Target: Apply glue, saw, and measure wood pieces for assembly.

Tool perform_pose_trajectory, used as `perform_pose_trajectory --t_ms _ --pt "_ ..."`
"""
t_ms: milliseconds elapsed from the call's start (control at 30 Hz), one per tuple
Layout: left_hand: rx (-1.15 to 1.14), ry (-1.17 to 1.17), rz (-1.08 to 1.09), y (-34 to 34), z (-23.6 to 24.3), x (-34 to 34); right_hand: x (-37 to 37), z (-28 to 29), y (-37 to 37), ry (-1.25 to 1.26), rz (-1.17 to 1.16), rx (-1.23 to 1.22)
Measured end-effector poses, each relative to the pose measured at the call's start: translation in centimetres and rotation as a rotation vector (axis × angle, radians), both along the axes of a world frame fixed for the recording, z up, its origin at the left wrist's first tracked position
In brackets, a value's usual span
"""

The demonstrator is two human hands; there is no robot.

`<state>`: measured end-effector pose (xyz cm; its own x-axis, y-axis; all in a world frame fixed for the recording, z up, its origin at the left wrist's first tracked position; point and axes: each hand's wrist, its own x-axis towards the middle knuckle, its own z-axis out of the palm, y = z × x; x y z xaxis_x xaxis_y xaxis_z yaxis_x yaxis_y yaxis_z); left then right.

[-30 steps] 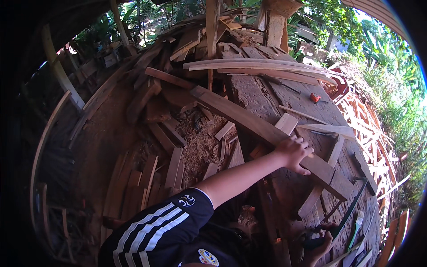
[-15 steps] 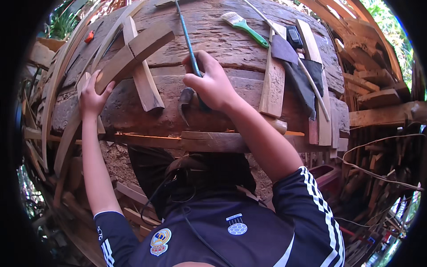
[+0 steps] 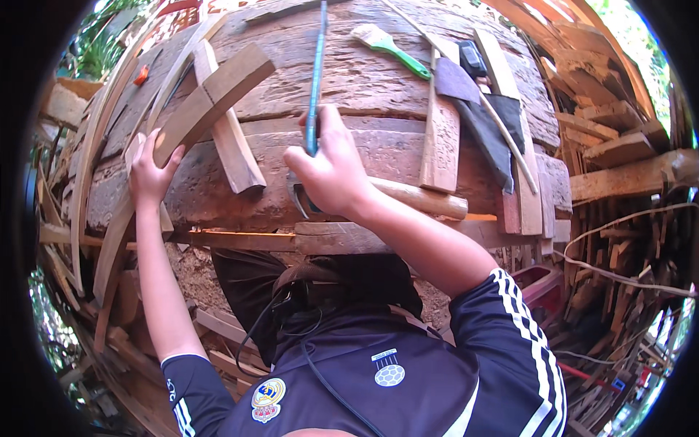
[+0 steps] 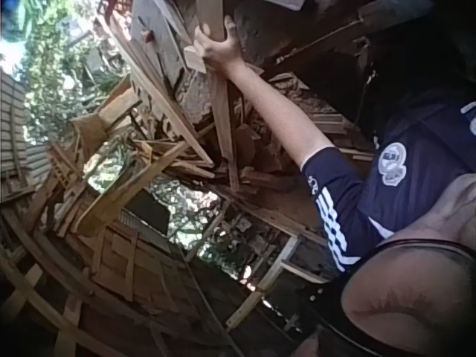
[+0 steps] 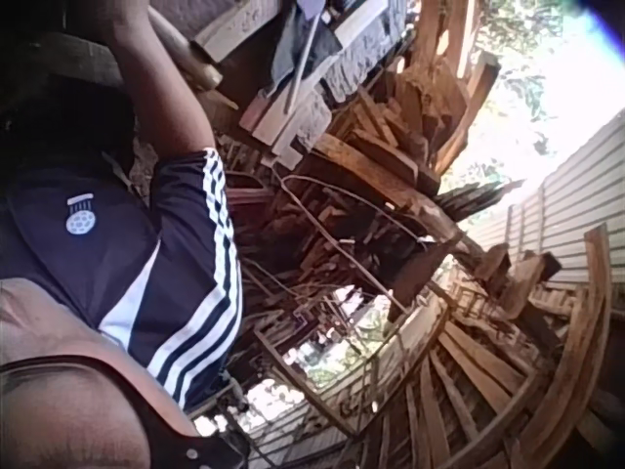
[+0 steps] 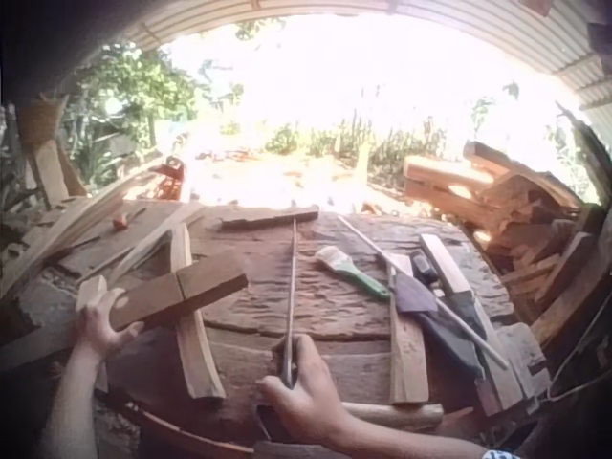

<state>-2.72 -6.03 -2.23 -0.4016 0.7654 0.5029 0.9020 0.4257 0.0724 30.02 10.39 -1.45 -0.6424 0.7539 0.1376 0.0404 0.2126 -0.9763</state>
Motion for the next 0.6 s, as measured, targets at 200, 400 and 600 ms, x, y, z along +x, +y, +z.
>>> perform_pose_trajectory --t_ms 200,400,600 --pt "0.023 -0.028 0.007 0.2 0.1 0.0 -0.1 -0.5 0.1 0.017 -0.023 -0.015" --pt "-0.022 -0.074 0.04 0.1 0.0 0.1 -0.2 -0.4 -0.5 0.037 -0.004 -0.092" --pt "0.04 0.026 0.015 0.1 -1.3 -1.3 -0.2 -0.7 -0.3 0.1 0.014 -0.118"
